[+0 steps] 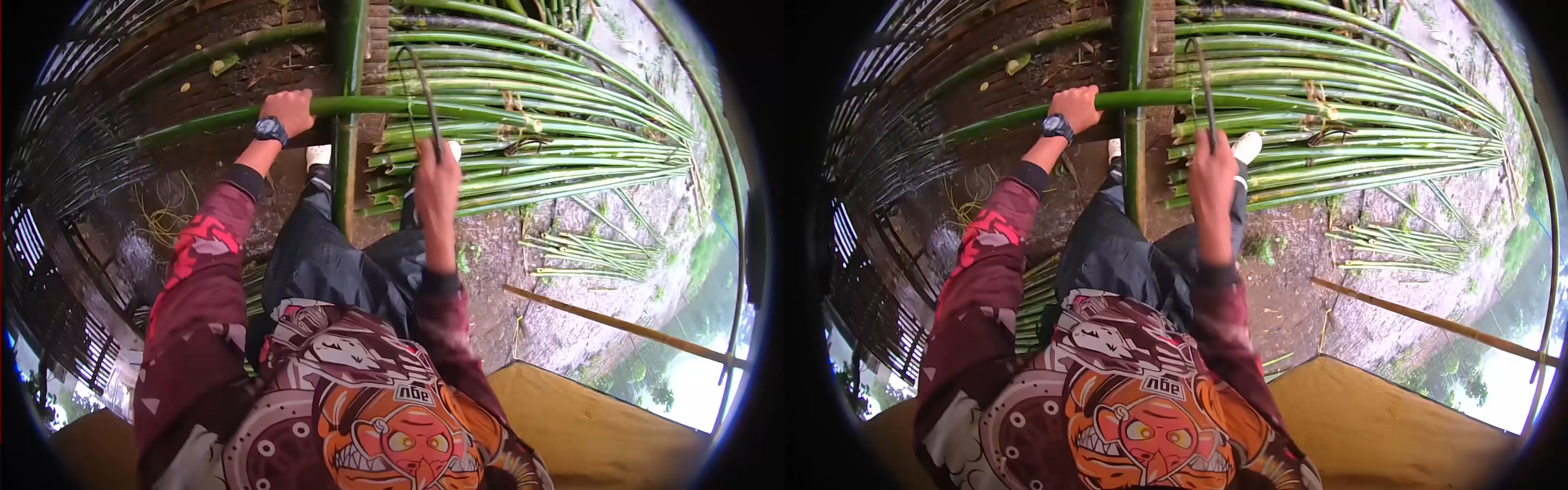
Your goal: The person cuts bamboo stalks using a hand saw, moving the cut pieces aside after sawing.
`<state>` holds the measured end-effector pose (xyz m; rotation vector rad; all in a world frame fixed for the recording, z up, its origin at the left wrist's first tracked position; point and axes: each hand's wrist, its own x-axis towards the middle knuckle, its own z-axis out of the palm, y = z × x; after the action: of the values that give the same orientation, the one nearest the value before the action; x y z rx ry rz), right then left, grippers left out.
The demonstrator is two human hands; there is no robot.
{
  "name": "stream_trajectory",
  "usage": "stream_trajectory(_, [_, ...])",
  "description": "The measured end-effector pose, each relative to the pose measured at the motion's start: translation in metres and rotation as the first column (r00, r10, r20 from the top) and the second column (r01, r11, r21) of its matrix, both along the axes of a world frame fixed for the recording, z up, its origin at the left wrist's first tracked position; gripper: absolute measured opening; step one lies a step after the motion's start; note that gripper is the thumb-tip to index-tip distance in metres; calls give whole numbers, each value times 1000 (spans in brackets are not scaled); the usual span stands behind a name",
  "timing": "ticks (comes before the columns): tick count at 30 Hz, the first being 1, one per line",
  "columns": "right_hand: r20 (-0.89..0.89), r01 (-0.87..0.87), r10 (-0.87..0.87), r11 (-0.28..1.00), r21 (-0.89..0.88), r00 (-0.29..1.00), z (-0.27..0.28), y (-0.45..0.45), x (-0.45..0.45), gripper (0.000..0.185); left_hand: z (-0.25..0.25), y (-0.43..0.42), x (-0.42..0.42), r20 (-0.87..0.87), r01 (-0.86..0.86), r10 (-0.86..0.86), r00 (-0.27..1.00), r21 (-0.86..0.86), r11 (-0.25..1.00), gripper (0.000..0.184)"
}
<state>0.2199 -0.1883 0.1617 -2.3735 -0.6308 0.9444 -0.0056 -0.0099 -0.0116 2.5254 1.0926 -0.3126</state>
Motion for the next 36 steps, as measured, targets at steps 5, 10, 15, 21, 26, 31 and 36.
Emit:
stream_trajectory(5, [-30,86,-84,992,95,996,-4,-17,-11,31,13,-1,5,-83,1,-3,997,-22,1000,30])
stream_trajectory(10, [-63,99,-97,995,27,993,74,-59,-35,31,16,6,6,-100,-9,3,995,-55,998,28])
stream_trajectory(15, [214,-206,203,979,-8,955,-84,-63,-10,34,14,1,9,-67,-35,34,997,-12,999,18])
stream_trajectory(21, [366,-452,479,877,-163,798,-8,-156,-23,27,57,-16,-19,268,-258,235,934,56,964,62])
stream_trajectory(26, [-261,135,-109,987,85,959,95,-191,-14,44,26,-30,-85,541,-998,839,-61,-8,-68,82])
stream_trajectory(31, [115,-113,94,980,162,989,106,-163,-2,48,-61,8,-114,-182,7,560,-809,-954,-299,26])
stream_trajectory(36, [307,-404,372,914,46,876,128,-83,-41,53,44,-39,-137,-394,362,486,-781,-918,-161,20])
